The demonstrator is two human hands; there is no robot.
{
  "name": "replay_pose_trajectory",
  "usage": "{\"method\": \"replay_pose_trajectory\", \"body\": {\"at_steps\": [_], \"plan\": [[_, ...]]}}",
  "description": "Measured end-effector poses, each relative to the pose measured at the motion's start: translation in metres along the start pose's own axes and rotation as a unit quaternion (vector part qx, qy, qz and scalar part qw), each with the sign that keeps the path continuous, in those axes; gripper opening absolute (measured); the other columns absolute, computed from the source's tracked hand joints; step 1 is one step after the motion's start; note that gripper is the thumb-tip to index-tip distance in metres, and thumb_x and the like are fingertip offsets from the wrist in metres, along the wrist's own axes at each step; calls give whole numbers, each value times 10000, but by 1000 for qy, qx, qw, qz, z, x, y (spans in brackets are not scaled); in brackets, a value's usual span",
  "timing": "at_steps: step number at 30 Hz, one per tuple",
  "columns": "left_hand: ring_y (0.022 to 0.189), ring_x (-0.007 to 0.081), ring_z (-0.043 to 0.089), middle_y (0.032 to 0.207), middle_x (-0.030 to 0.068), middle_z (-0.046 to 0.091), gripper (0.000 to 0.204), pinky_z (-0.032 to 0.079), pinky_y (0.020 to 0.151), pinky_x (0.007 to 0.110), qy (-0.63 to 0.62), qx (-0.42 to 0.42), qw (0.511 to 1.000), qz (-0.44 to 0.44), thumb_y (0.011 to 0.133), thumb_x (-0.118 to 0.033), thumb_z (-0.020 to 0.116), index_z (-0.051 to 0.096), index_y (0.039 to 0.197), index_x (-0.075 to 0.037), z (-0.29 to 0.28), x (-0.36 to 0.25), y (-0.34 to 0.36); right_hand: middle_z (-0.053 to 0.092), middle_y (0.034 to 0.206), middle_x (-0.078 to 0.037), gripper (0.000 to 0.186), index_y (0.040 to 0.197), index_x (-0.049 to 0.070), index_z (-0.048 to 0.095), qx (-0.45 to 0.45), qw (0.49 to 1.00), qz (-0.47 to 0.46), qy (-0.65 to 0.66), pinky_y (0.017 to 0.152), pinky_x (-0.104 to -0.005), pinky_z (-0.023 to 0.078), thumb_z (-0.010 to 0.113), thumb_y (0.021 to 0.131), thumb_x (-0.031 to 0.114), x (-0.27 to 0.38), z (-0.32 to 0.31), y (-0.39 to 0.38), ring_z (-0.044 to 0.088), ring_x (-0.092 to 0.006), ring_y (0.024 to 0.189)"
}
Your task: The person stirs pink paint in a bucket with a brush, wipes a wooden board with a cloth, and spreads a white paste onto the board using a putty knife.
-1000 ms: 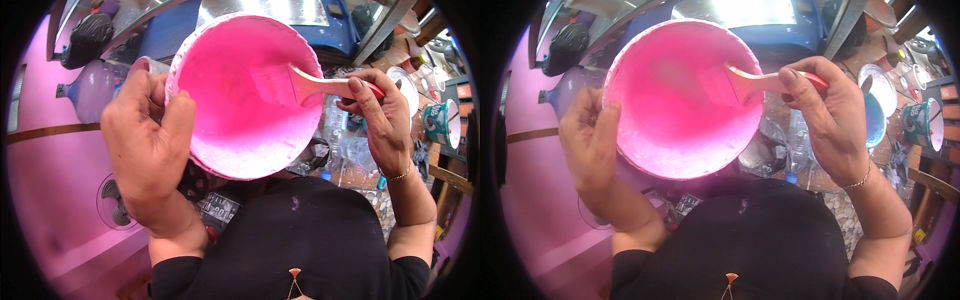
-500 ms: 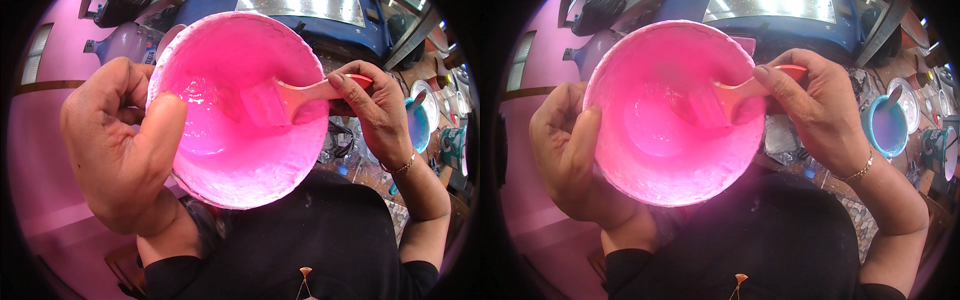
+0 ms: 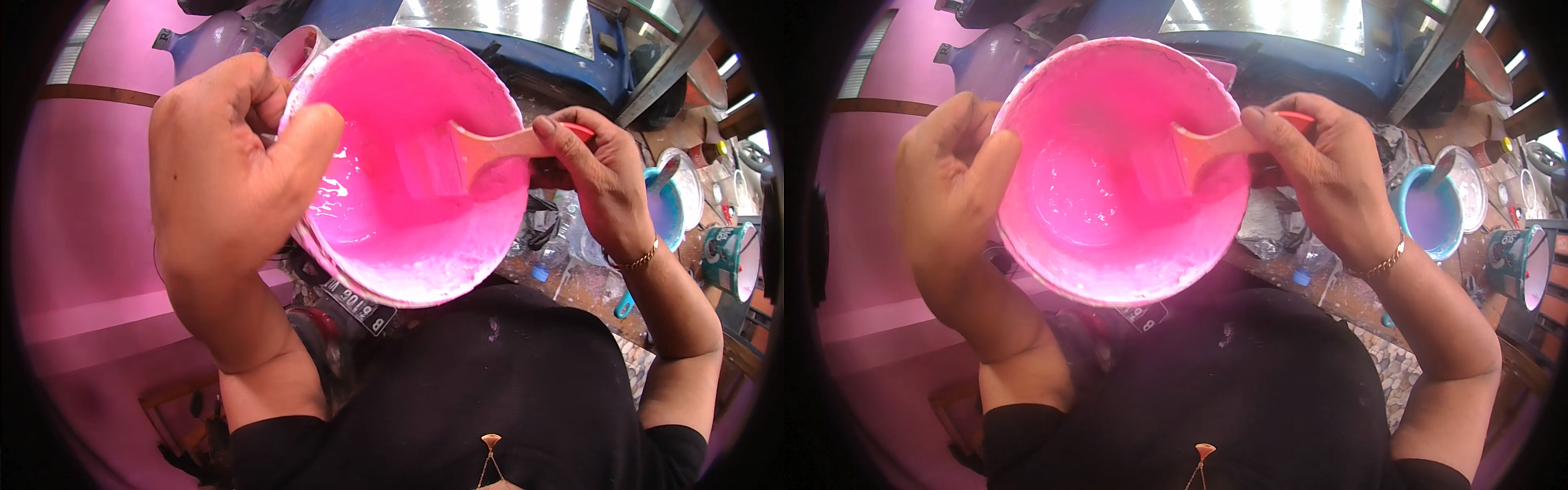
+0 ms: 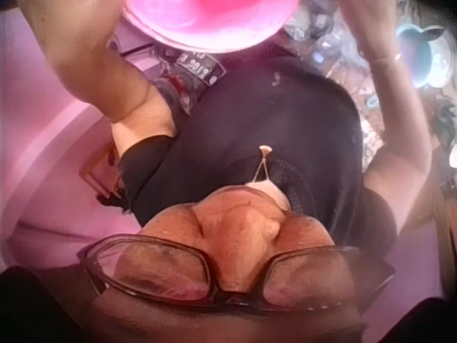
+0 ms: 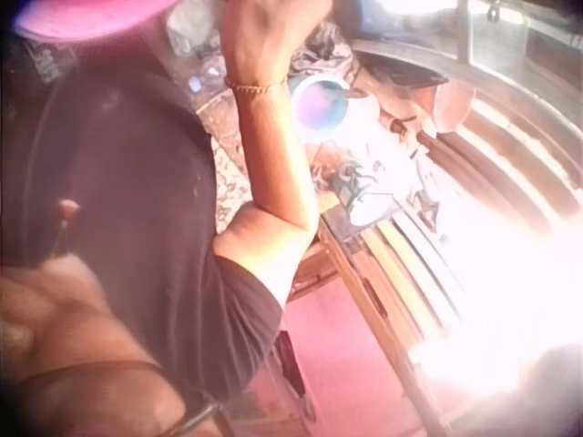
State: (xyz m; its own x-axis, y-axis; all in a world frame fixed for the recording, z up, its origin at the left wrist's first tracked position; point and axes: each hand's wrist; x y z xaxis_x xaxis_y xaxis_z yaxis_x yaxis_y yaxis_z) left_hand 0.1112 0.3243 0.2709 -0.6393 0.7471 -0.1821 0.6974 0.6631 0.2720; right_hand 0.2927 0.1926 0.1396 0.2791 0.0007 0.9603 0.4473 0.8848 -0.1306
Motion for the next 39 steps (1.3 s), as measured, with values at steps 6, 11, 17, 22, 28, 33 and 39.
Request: {"method": "replay_pose_trajectory", "body": {"at_steps": [6,11,17,22,28,33,39], "plan": [[505,87,471,469,64,460,239,426,520,284,-130,-126,983,21,695,-115,612,493,564,45,33,15,22,650,746,-101,364,855,-57,621,-41,949,-196,-241,628,-274,471,594,859,306,29,-30,27,593,-136,663],[480,117,485,489,101,518,258,435,523,289,-225,-192,955,-32,704,-167,606,519,567,35,89,15,36,618,827,-17,244,941,-17,608,9,909,-253,-331,720,-203,444,585,896,222,51,-57,46,561,-66,754],[488,216,541,516,129,560,278,462,558,340,-308,-228,915,-127,697,-211,599,524,536,2,176,19,46,627,784,-21,239,926,-11,609,-49,841,-245,-480,690,-225,462,595,889,225,43,-73,63,567,-73,747],[554,315,597,568,195,585,275,490,606,387,-347,-189,898,-196,674,-240,618,555,566,5,230,22,40,628,756,-178,284,850,28,640,-41,824,-247,-509,670,-390,456,565,837,302,26,-69,67,604,-341,737],[565,305,596,579,183,594,283,487,616,378,-329,-201,888,-250,666,-254,628,560,586,8,256,19,27,646,794,-171,264,861,30,641,-26,806,-229,-546,676,-388,463,560,844,281,16,-60,75,622,-333,765],[572,293,600,583,175,602,311,483,628,370,-317,-189,891,-265,671,-292,625,570,592,3,245,26,43,653,821,-170,251,901,32,637,-14,801,-240,-549,697,-384,469,571,844,267,11,-55,89,628,-328,786],[643,380,615,642,234,607,338,502,664,409,-316,-174,891,-275,651,-306,626,579,601,24,245,33,58,665,823,-139,253,906,55,648,-32,786,-268,-557,714,-390,471,567,847,288,22,-44,101,631,-313,783]]}}
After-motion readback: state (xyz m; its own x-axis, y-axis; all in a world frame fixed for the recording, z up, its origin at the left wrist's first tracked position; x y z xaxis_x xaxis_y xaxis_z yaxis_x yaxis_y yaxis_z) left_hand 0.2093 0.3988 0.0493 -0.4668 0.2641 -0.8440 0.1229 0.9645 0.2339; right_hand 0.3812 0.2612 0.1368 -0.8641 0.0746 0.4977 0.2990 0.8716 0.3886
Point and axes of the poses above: each hand's wrist, its own y-axis towards the middle knuckle, its own z-axis out of the palm, x = y × z
